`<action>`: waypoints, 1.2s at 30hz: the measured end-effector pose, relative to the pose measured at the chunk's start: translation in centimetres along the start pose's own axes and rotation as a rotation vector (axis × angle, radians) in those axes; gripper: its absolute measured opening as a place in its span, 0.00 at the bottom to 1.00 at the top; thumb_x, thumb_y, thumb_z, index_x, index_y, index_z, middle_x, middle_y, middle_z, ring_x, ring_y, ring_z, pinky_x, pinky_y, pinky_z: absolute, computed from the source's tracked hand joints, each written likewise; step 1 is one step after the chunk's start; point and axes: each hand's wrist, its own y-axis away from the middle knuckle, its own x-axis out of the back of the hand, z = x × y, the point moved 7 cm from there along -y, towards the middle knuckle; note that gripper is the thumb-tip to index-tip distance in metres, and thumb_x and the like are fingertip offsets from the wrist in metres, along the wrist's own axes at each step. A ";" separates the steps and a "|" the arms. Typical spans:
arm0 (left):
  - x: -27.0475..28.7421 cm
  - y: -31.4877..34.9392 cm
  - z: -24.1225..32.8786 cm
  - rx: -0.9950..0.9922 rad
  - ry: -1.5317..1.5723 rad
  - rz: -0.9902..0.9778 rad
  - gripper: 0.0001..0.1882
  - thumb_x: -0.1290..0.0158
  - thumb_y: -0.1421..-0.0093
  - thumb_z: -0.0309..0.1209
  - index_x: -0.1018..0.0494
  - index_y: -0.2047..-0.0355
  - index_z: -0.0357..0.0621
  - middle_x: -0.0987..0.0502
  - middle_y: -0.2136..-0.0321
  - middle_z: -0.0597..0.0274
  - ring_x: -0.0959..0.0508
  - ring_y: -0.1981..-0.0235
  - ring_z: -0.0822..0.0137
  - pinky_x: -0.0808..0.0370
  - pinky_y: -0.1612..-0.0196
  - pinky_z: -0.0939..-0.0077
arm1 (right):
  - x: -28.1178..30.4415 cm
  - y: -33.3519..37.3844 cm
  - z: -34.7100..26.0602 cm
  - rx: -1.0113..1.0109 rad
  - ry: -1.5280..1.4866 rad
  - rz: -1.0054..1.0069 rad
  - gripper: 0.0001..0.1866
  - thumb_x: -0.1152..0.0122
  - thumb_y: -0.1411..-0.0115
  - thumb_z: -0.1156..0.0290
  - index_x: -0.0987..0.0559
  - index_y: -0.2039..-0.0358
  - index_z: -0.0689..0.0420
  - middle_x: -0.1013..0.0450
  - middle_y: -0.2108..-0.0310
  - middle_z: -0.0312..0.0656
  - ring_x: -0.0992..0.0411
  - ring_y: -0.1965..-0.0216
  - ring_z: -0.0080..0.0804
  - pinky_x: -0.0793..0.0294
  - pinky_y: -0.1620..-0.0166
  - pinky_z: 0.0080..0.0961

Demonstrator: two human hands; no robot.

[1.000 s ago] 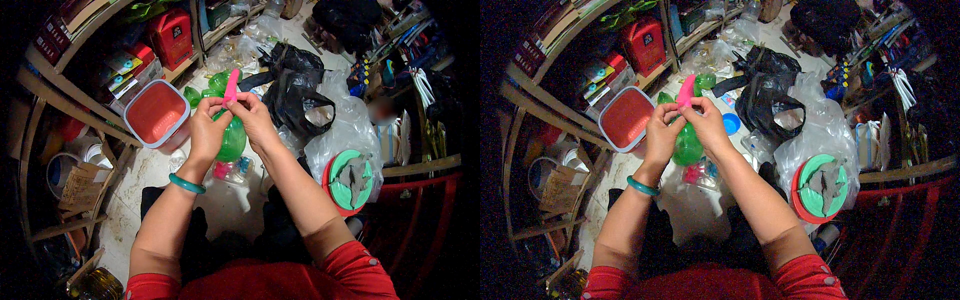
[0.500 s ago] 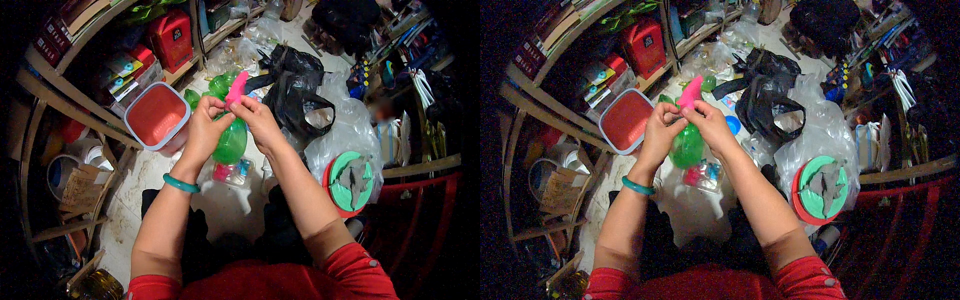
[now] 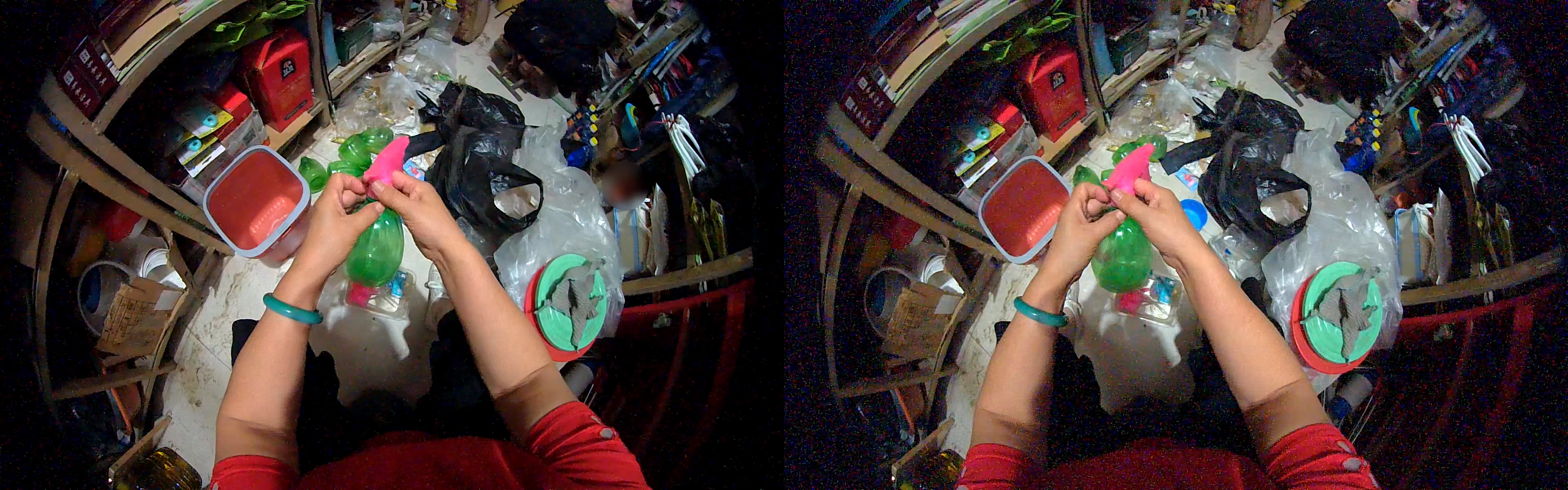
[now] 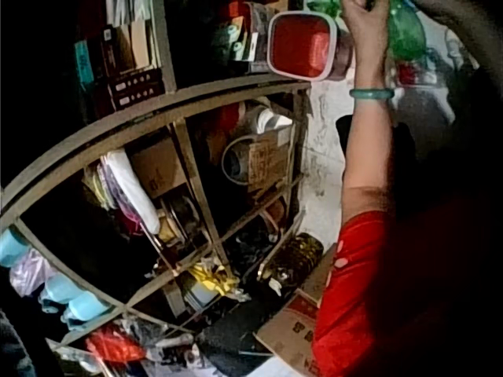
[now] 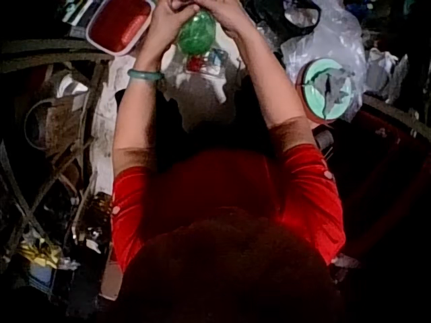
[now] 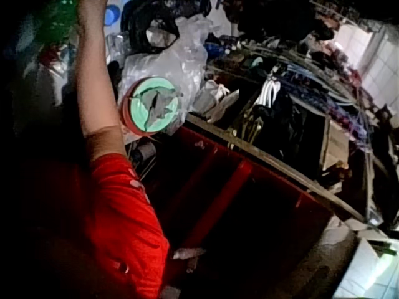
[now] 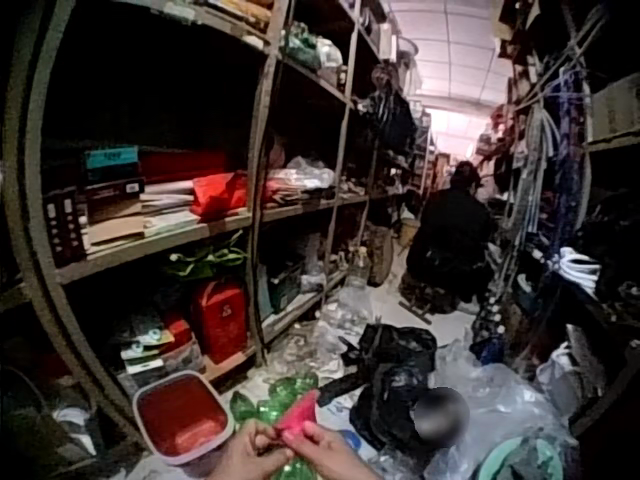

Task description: The person assembles spray bottles by attaching pink spray nozzles to green plastic bottles. They repeatedly pick up bottles and nozzles, screw the nozzles onto the bottles, and place the assembled units into a red container.

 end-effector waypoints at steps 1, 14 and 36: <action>0.0 0.1 0.1 -0.006 0.006 0.010 0.13 0.46 0.48 0.19 0.39 0.67 0.44 0.29 0.68 0.67 0.30 0.65 0.78 0.34 0.61 0.83 | 0.2 -0.1 0.2 -0.002 0.005 0.008 0.09 0.45 0.42 0.66 0.25 0.65 0.56 0.30 0.70 0.29 0.35 0.68 0.15 0.36 0.64 0.13; -0.1 0.5 0.5 -0.059 -0.226 0.161 0.15 0.43 0.51 0.24 0.40 0.69 0.39 0.28 0.69 0.60 0.28 0.65 0.75 0.31 0.62 0.81 | 0.8 -0.4 1.5 0.126 0.070 0.161 0.09 0.45 0.42 0.66 0.25 0.69 0.59 0.30 0.72 0.31 0.37 0.70 0.15 0.38 0.67 0.16; -0.8 0.3 -0.7 0.030 -0.104 -0.055 0.19 0.48 0.44 0.27 0.34 0.52 0.35 0.27 0.58 0.63 0.29 0.56 0.73 0.33 0.52 0.79 | 0.4 0.3 0.4 0.116 0.139 0.082 0.09 0.45 0.42 0.66 0.25 0.70 0.59 0.30 0.74 0.32 0.35 0.70 0.16 0.35 0.67 0.17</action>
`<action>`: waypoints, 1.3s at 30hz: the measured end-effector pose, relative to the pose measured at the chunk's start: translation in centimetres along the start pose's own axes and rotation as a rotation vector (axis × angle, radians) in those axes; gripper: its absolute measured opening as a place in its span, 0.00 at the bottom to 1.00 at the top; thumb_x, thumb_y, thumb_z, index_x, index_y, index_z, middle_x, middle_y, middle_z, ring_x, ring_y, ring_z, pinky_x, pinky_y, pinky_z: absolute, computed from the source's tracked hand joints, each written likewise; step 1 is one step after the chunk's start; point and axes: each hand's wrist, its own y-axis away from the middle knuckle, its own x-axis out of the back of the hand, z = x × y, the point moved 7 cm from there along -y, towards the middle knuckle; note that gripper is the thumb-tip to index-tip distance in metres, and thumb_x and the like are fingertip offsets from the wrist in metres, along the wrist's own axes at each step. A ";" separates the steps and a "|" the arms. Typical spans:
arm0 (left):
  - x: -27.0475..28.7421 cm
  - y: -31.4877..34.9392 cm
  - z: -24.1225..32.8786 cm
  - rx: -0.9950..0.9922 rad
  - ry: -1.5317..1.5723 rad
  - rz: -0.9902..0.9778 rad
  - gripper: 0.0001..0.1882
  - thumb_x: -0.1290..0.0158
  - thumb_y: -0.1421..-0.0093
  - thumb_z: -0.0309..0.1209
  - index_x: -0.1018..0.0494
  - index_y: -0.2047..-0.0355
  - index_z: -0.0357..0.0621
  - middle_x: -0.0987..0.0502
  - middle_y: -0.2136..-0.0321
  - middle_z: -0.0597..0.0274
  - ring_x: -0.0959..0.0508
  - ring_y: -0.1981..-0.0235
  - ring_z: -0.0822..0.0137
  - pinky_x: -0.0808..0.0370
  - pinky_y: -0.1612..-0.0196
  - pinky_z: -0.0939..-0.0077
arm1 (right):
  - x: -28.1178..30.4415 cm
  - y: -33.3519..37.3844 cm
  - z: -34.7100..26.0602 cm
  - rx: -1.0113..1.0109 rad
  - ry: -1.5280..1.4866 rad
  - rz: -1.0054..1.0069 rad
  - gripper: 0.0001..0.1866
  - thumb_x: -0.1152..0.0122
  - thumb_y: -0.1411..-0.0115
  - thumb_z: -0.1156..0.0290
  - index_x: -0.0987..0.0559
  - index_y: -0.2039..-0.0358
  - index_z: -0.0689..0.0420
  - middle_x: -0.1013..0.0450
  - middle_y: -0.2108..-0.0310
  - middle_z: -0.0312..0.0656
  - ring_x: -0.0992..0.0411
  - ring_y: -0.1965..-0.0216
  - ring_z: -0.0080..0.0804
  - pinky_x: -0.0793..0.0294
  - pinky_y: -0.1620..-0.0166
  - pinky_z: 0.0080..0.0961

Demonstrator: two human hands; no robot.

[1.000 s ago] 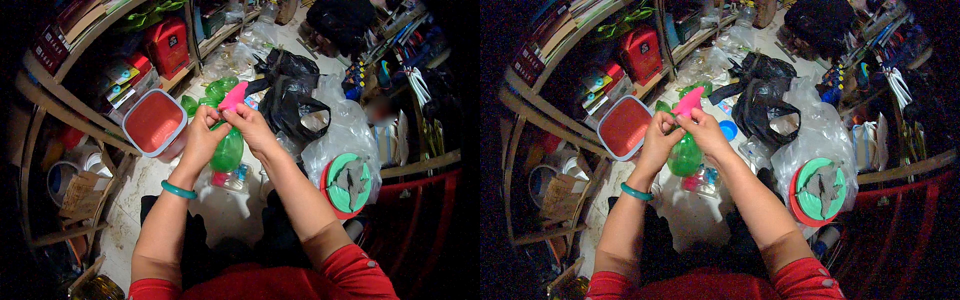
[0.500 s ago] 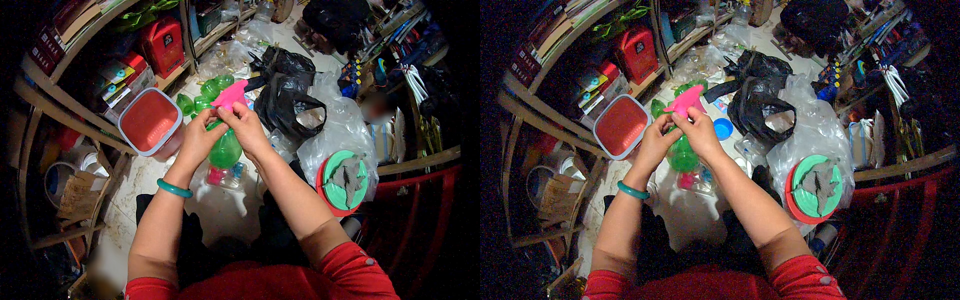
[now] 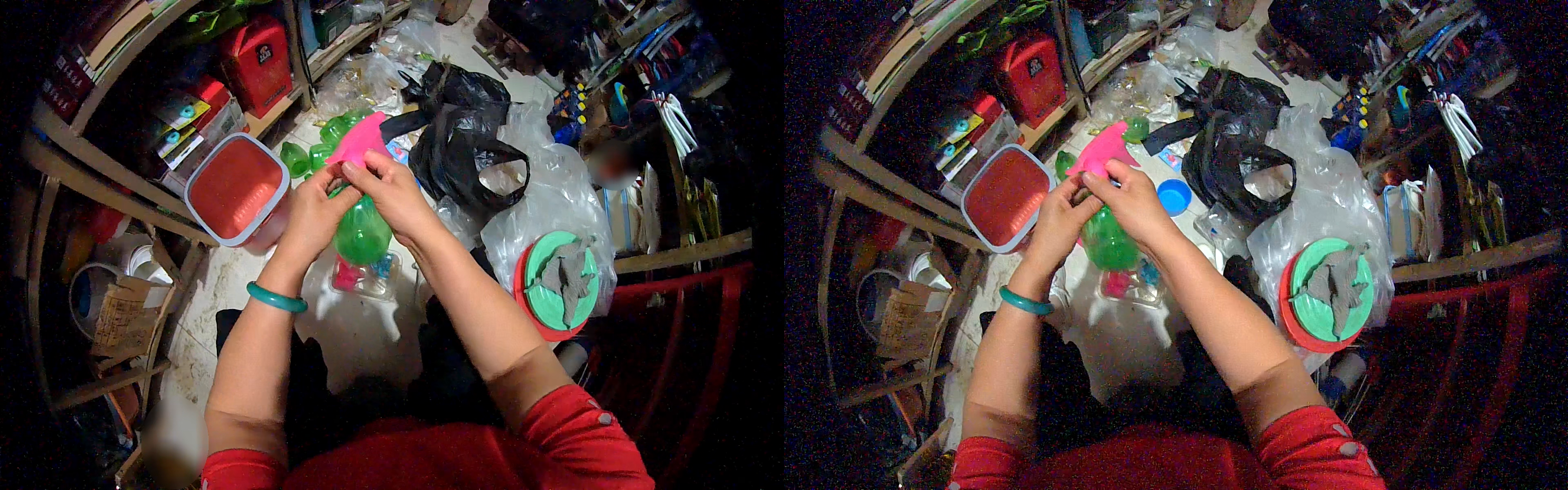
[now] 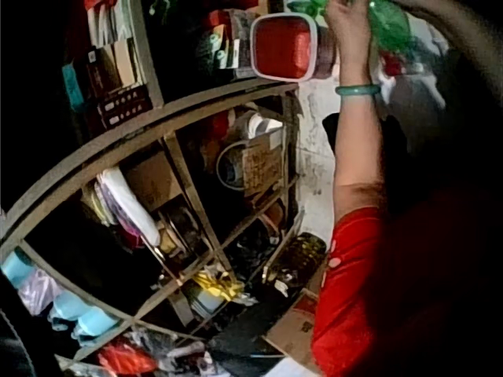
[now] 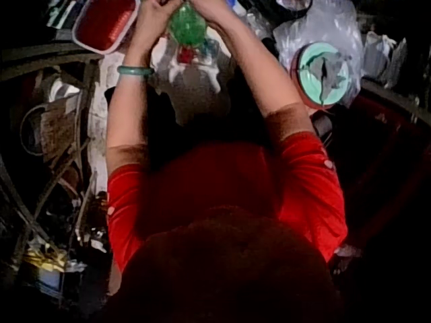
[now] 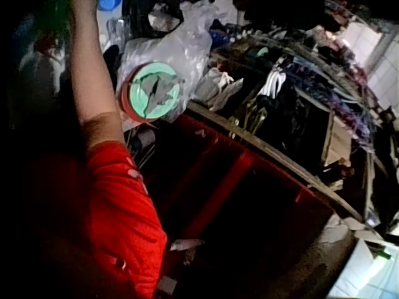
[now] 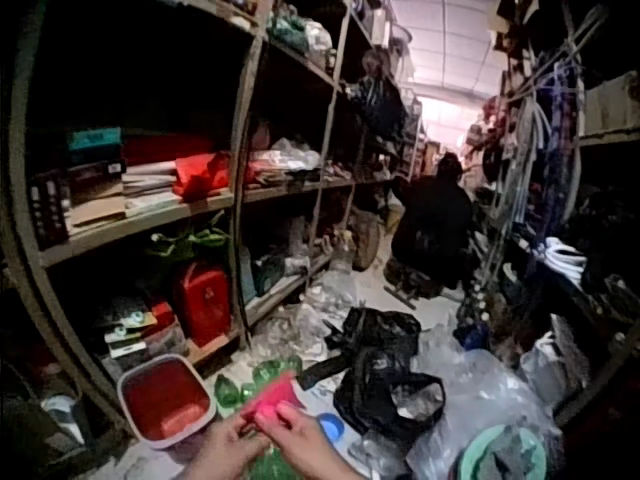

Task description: The person assembles spray bottles by attaching pink spray nozzles to green plastic bottles. They repeatedly pick up bottles and nozzles, screw the nozzles onto the bottles, and place the assembled units into a red container.

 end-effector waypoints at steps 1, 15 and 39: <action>0.1 0.0 -0.1 -0.003 -0.008 0.011 0.19 0.48 0.44 0.27 0.34 0.52 0.34 0.27 0.58 0.62 0.28 0.56 0.73 0.33 0.52 0.79 | 0.0 0.0 0.0 0.012 0.007 0.013 0.09 0.45 0.43 0.66 0.25 0.71 0.60 0.29 0.74 0.32 0.35 0.71 0.16 0.35 0.67 0.18; 2.1 -0.9 -1.2 -0.009 -0.176 0.208 0.17 0.47 0.44 0.37 0.29 0.60 0.35 0.24 0.70 0.59 0.26 0.69 0.73 0.30 0.65 0.78 | 2.3 -0.1 0.8 0.192 0.331 0.228 0.16 0.50 0.40 0.63 0.25 0.60 0.62 0.25 0.66 0.46 0.28 0.64 0.29 0.32 0.57 0.25; 5.7 -1.2 -1.3 0.081 0.583 0.294 0.15 0.49 0.41 0.40 0.31 0.61 0.42 0.26 0.66 0.65 0.27 0.65 0.73 0.30 0.60 0.77 | 32.5 26.4 -3.8 -0.534 1.803 0.718 0.15 0.41 0.51 0.62 0.26 0.64 0.56 0.29 0.65 0.45 0.32 0.59 0.46 0.34 0.57 0.41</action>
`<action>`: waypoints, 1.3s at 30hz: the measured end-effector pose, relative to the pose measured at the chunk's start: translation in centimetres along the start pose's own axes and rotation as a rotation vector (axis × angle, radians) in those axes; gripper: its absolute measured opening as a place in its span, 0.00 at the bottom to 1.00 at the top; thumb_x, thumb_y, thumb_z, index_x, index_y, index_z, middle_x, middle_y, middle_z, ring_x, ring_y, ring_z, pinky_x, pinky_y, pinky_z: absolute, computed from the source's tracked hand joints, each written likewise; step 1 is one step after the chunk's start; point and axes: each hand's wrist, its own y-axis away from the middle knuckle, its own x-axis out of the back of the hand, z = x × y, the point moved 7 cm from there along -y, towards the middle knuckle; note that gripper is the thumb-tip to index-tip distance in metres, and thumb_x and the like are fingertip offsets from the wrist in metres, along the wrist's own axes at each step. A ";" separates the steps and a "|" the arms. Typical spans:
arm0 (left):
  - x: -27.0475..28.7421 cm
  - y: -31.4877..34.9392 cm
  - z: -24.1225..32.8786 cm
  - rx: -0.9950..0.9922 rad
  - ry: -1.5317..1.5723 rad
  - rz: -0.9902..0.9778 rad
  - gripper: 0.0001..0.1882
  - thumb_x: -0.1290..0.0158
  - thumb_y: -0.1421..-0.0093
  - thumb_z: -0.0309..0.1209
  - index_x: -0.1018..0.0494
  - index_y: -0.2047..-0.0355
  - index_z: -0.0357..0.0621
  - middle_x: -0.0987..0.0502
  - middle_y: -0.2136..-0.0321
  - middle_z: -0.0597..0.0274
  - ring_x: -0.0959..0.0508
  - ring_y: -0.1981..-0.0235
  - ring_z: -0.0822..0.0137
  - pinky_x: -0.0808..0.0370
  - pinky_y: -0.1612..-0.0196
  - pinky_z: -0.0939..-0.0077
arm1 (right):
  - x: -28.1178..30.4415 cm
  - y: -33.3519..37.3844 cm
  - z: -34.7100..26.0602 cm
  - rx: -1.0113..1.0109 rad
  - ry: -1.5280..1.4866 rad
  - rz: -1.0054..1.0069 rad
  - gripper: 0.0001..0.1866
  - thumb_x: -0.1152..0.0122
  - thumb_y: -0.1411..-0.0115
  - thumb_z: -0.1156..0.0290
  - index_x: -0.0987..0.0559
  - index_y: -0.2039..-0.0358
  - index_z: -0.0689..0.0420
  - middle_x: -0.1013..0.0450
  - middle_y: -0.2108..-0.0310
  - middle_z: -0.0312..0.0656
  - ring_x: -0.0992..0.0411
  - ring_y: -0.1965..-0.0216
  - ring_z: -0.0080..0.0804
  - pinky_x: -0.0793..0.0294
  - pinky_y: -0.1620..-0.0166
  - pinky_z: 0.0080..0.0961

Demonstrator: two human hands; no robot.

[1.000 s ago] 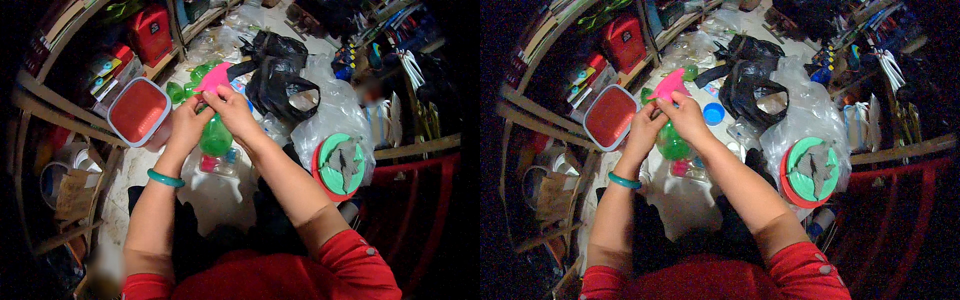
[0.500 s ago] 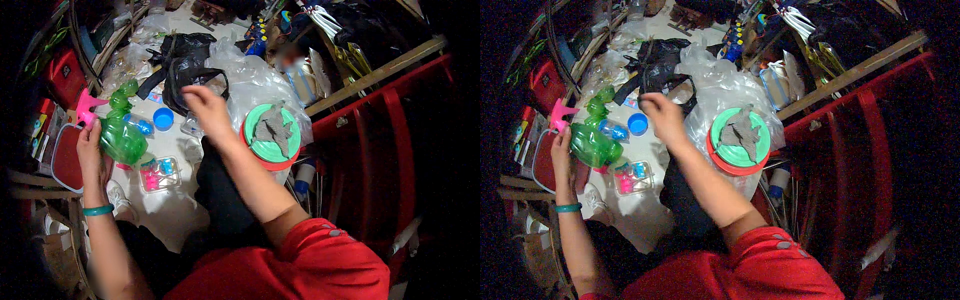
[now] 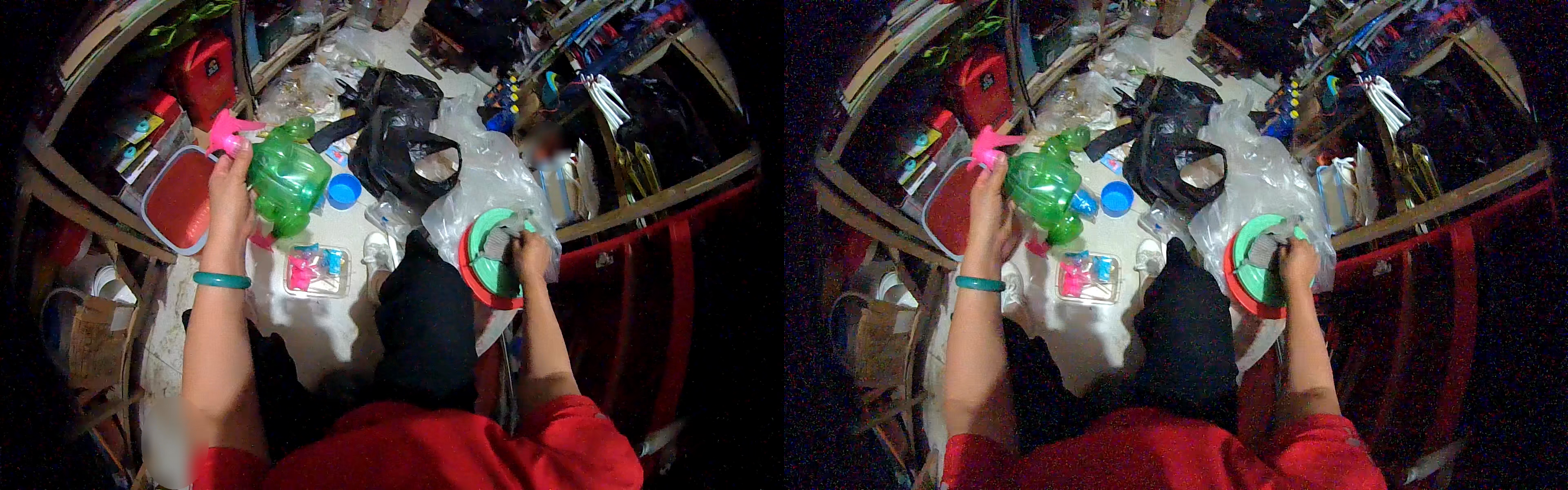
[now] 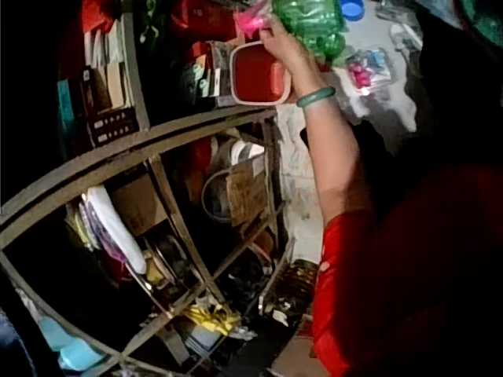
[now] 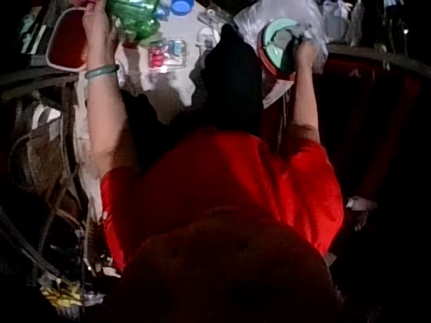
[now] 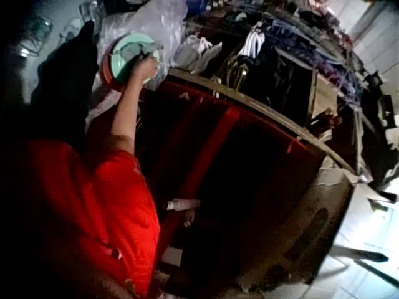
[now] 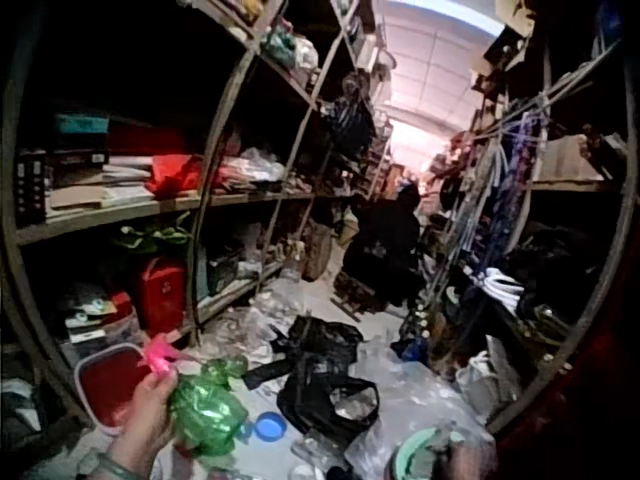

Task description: The person assembles spray bottles by attaching pink spray nozzles to green plastic bottles. They repeatedly pick up bottles and nozzles, screw the nozzles onto the bottles, and place the assembled units into a red container.

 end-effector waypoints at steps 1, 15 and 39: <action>-0.4 0.5 0.2 0.008 0.015 0.015 0.14 0.49 0.41 0.40 0.31 0.61 0.43 0.26 0.66 0.65 0.27 0.65 0.73 0.30 0.60 0.77 | 1.5 0.0 0.1 -0.019 -0.074 0.076 0.15 0.42 0.50 0.63 0.26 0.65 0.58 0.29 0.65 0.47 0.33 0.59 0.47 0.34 0.57 0.40; -1.5 1.1 0.5 0.001 0.107 -0.016 0.14 0.52 0.39 0.38 0.34 0.58 0.43 0.27 0.62 0.62 0.26 0.62 0.69 0.25 0.62 0.69 | 9.4 -0.8 -18.7 0.051 -1.915 -0.081 0.13 0.53 0.42 0.69 0.30 0.58 0.59 0.31 0.61 0.40 0.34 0.62 0.26 0.34 0.57 0.24; 0.2 0.1 1.6 -0.328 -0.232 0.216 0.15 0.49 0.41 0.30 0.36 0.56 0.38 0.27 0.63 0.62 0.29 0.63 0.74 0.33 0.58 0.79 | 7.4 -0.4 -35.5 0.410 -1.663 -0.010 0.09 0.47 0.42 0.71 0.30 0.62 0.59 0.30 0.68 0.34 0.34 0.67 0.19 0.34 0.61 0.18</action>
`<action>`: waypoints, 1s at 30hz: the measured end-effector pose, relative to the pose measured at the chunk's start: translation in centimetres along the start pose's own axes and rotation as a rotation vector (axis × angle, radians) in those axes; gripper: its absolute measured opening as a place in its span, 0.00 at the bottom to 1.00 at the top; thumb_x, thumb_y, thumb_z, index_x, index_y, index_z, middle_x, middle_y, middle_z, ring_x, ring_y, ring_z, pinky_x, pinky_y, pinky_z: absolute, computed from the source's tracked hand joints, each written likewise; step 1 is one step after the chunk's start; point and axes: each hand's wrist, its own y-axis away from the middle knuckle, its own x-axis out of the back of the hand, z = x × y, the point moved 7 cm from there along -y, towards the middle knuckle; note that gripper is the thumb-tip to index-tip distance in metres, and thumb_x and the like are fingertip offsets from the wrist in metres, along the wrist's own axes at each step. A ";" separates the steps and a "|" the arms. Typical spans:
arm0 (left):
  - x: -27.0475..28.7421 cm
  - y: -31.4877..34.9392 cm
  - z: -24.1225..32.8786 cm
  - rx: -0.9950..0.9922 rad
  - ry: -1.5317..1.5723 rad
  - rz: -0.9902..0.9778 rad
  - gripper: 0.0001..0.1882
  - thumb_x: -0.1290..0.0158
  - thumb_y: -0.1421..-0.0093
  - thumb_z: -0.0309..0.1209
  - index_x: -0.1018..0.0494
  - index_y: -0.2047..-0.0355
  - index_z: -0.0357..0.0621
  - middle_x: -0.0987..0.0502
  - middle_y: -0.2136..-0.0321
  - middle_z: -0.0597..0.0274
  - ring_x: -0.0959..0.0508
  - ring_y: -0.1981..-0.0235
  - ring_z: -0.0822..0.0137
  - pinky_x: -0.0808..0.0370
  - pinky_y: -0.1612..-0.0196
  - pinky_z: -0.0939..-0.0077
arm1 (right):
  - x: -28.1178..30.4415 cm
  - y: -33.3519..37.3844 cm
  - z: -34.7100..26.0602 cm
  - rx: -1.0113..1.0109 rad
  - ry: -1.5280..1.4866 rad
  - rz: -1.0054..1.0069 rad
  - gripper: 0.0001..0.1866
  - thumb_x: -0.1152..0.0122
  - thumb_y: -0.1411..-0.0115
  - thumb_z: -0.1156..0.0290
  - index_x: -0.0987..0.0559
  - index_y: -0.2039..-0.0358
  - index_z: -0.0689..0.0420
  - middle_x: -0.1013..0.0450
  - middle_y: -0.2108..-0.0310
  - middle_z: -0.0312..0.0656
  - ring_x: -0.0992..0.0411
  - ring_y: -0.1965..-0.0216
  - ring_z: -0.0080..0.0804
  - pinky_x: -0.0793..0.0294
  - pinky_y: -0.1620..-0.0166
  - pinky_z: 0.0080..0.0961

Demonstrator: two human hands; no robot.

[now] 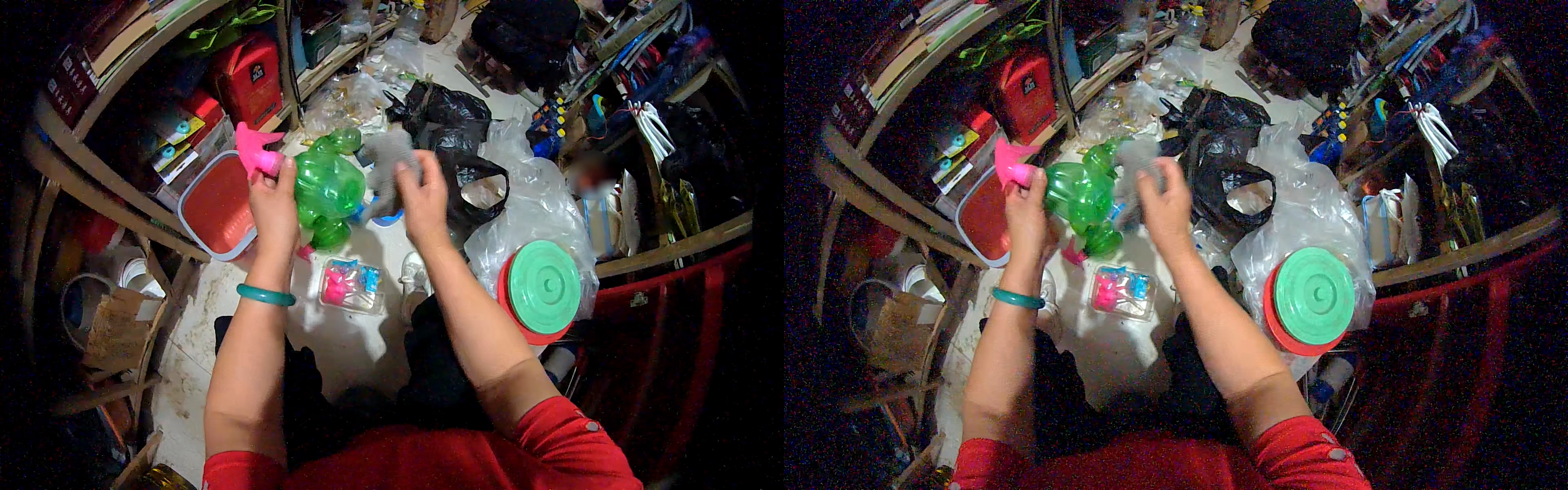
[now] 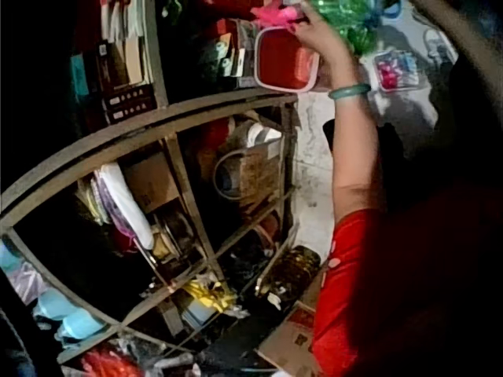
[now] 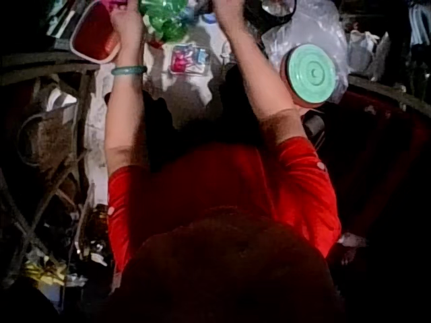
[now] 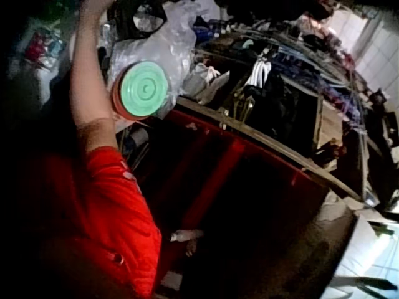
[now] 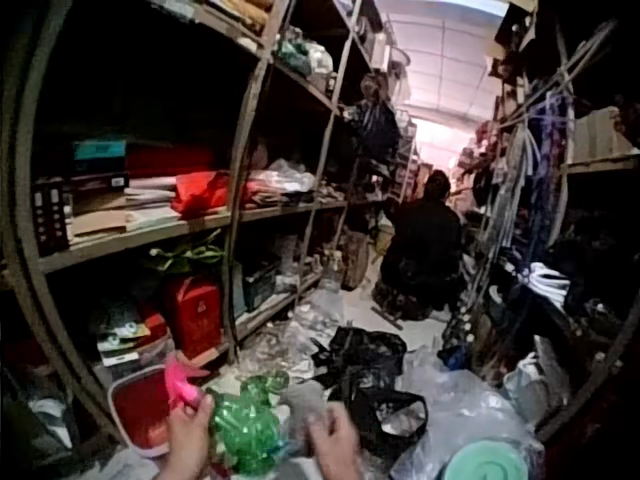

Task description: The person assembles spray bottles by attaching pink spray nozzles to green plastic bottles. They repeatedly pick up bottles and nozzles, screw the nozzles onto the bottles, and place the assembled units into a red container.

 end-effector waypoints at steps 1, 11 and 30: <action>-0.7 0.4 -0.2 -0.006 -0.024 -0.017 0.16 0.49 0.41 0.30 0.37 0.55 0.37 0.27 0.63 0.62 0.29 0.63 0.74 0.33 0.58 0.79 | -1.4 0.9 -1.9 0.035 0.069 -0.102 0.11 0.47 0.43 0.71 0.30 0.60 0.58 0.29 0.63 0.37 0.32 0.61 0.23 0.33 0.57 0.20; -4.1 2.5 1.4 -0.130 -0.204 -0.248 0.18 0.47 0.44 0.24 0.36 0.53 0.35 0.27 0.61 0.58 0.28 0.58 0.69 0.32 0.55 0.75 | -4.7 0.8 -3.1 0.349 0.288 -0.243 0.17 0.48 0.43 0.65 0.27 0.54 0.57 0.30 0.54 0.48 0.32 0.52 0.43 0.34 0.51 0.31; -3.8 2.6 0.3 -0.028 -0.161 -0.399 0.20 0.48 0.44 0.25 0.36 0.51 0.35 0.28 0.56 0.58 0.29 0.55 0.70 0.34 0.51 0.76 | -4.4 1.1 -2.2 0.078 0.148 -0.295 0.16 0.53 0.41 0.67 0.28 0.55 0.61 0.30 0.56 0.44 0.33 0.54 0.34 0.37 0.49 0.26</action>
